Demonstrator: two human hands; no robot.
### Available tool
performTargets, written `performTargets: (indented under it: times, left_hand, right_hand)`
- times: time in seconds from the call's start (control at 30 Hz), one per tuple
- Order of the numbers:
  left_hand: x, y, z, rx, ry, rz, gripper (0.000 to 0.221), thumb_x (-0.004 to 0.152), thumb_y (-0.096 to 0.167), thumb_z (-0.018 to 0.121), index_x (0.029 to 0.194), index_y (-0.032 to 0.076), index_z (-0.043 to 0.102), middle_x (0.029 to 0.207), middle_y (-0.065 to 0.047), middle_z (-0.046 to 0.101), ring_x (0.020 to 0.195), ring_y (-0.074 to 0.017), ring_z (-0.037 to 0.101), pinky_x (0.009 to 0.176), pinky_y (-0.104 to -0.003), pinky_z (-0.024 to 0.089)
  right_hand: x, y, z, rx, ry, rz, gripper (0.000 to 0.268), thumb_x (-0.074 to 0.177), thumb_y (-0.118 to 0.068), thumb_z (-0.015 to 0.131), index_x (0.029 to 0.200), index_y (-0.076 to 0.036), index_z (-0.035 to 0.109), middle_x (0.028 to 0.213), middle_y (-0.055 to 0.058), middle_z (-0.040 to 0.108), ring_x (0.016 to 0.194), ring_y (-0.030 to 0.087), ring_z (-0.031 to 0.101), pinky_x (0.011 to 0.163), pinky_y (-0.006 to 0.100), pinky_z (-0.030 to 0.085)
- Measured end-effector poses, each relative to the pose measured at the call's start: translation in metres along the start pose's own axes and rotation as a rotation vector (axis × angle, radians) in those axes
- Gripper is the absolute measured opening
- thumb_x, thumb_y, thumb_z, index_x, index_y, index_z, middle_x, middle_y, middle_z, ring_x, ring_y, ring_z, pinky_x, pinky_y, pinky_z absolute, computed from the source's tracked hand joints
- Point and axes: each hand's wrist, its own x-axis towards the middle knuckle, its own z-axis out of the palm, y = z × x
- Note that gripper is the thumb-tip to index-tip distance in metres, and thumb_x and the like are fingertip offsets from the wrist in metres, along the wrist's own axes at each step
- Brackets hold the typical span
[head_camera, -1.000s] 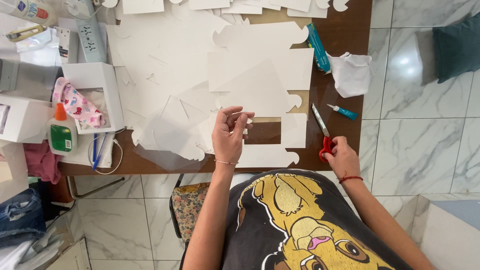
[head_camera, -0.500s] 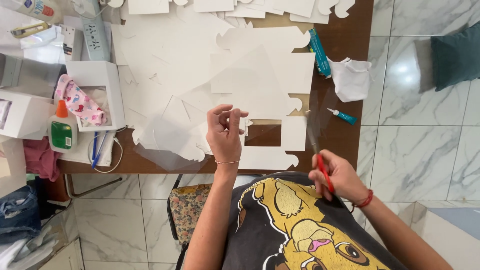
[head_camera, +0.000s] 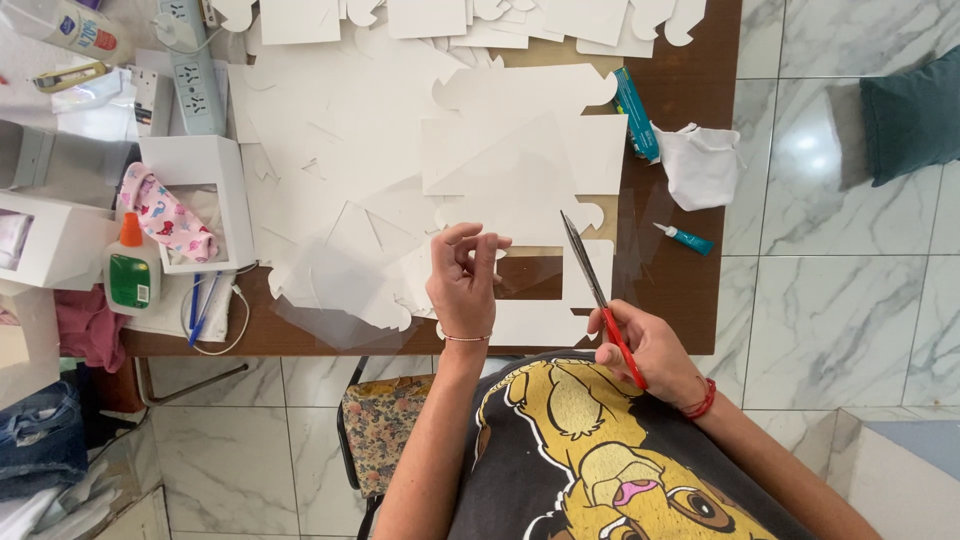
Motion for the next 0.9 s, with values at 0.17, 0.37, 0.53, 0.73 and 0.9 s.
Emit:
performTargets:
  times: [0.17,0.37,0.53,0.73,0.9]
  left_hand:
    - [0.000,0.001,0.002,0.008,0.004,0.026,0.013,0.085,0.021,0.056,0.093,0.014,0.049,0.068,0.001,0.066,0.037,-0.0072,0.050,0.040,-0.015,0.041]
    - [-0.001,0.002,0.004,-0.010,-0.002,0.031,0.014,0.084,0.021,0.057,0.094,0.014,0.049,0.068,0.001,0.066,0.037,-0.0070,0.050,0.041,-0.015,0.040]
    - [0.000,0.003,0.003,-0.003,0.003,0.028,0.013,0.084,0.021,0.057,0.093,0.014,0.049,0.067,0.001,0.066,0.037,-0.0067,0.050,0.041,-0.014,0.040]
    - [-0.001,0.004,0.005,0.001,0.000,0.020,0.013,0.084,0.019,0.057,0.093,0.014,0.049,0.066,0.001,0.066,0.036,-0.0066,0.049,0.041,-0.015,0.040]
    - [-0.006,-0.006,0.011,-0.005,-0.043,0.011,0.013,0.083,0.019,0.057,0.092,0.013,0.050,0.065,0.001,0.066,0.034,-0.0064,0.049,0.039,-0.015,0.040]
  right_hand:
    - [0.001,0.006,0.000,0.043,0.001,-0.007,0.046,0.063,-0.027,0.074,0.090,0.003,0.051,0.041,0.011,0.047,0.023,0.010,0.039,0.024,0.017,0.030]
    - [0.001,0.004,0.000,0.053,0.029,-0.012,0.043,0.064,-0.022,0.073,0.090,0.004,0.052,0.041,0.009,0.046,0.025,0.010,0.040,0.024,0.017,0.030]
    - [0.001,-0.001,0.001,0.026,0.069,-0.006,0.039,0.062,-0.013,0.075,0.090,0.005,0.053,0.041,0.009,0.046,0.027,0.010,0.042,0.026,0.017,0.031]
    - [0.000,-0.018,0.009,-0.040,0.119,0.014,0.028,0.067,-0.007,0.071,0.086,0.004,0.053,0.039,0.008,0.046,0.029,0.009,0.042,0.029,0.016,0.031]
    - [-0.003,-0.030,0.017,-0.112,0.205,0.035,0.018,0.069,-0.007,0.068,0.080,0.001,0.056,0.040,0.009,0.047,0.029,0.011,0.042,0.030,0.018,0.031]
